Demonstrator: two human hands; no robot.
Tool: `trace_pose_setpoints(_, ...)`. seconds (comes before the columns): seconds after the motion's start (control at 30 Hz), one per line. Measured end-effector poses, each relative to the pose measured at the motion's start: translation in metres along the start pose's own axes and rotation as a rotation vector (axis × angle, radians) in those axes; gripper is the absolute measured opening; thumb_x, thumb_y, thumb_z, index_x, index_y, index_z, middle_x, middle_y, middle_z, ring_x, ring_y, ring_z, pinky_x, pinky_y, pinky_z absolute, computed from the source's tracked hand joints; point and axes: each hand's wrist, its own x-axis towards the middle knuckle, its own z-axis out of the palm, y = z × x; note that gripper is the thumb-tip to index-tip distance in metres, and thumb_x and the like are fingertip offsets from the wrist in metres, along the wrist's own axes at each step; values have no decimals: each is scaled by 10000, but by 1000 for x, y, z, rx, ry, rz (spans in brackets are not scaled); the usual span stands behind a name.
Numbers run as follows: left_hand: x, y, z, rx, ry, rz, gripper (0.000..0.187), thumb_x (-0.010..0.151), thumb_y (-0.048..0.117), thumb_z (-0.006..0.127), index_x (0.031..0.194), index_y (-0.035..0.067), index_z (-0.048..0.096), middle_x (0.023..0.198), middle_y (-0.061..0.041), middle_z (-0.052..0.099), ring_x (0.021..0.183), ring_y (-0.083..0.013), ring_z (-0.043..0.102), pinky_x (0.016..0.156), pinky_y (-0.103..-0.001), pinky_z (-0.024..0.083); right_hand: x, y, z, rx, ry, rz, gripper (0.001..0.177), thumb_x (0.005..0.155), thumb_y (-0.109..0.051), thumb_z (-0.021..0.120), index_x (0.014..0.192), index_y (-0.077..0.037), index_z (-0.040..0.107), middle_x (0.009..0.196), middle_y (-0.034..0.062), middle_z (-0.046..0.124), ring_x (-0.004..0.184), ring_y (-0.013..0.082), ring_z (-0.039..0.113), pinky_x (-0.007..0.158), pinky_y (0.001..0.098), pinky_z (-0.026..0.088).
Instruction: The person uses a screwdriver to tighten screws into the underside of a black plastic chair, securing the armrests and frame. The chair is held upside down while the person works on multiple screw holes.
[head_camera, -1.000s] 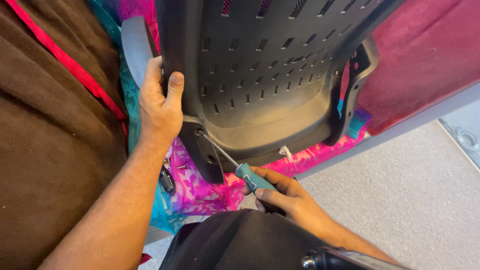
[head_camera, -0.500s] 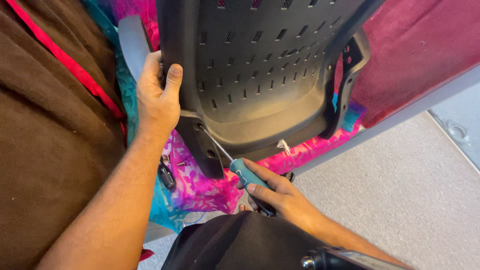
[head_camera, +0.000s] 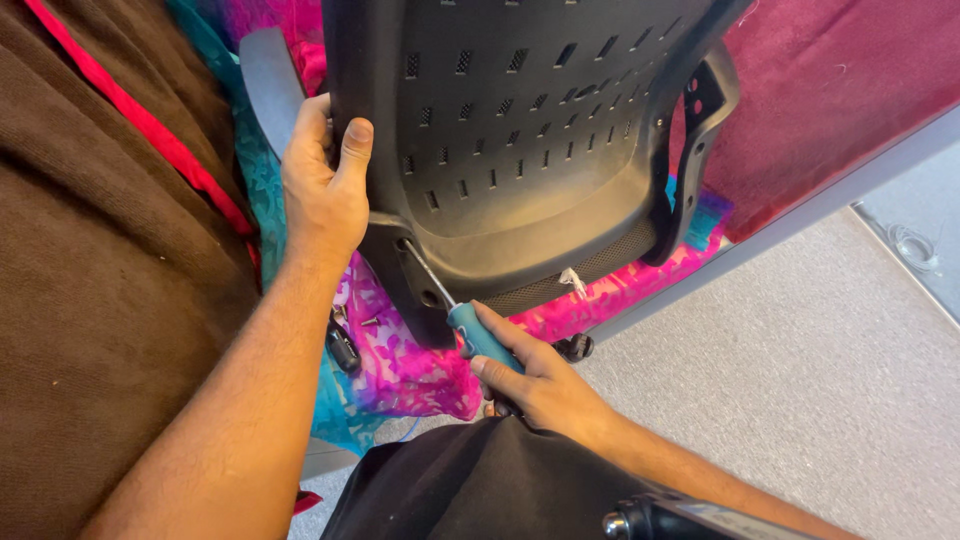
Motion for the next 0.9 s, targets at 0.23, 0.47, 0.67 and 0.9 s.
trace_pose_setpoints(0.23,0,-2,0,-4,8,-7,439,1104,417,633,1302,29,580,1066,-2,660,980,-84,589,895,-250,493,-2,-4,11,-187,42,-293,735,978,-164,677,1605,-100,300,1142,9,596,870,58,574,749,229,512)
trace_pose_setpoints(0.47,1,-10,0,-28,4,35,426,1117,404,640,1299,24,581,1080,9,666,994,-80,600,915,-245,496,-9,-7,13,-71,80,-42,778,934,-200,671,1624,-175,312,955,28,617,726,91,563,667,255,515)
trace_pose_setpoints(0.67,1,-11,0,-25,13,16,417,1107,404,649,1274,27,593,1048,12,651,954,-77,582,879,-241,487,-2,1,12,-211,80,-362,715,983,-178,679,1586,-55,316,1553,83,493,1373,142,466,1119,295,342)
trace_pose_setpoints(0.9,1,-10,0,-14,18,29,430,1097,419,649,1265,27,598,1059,7,666,975,-79,600,901,-242,498,-6,-4,18,-312,144,-361,769,944,-230,709,1589,-84,316,1407,87,605,1243,131,553,1044,276,414)
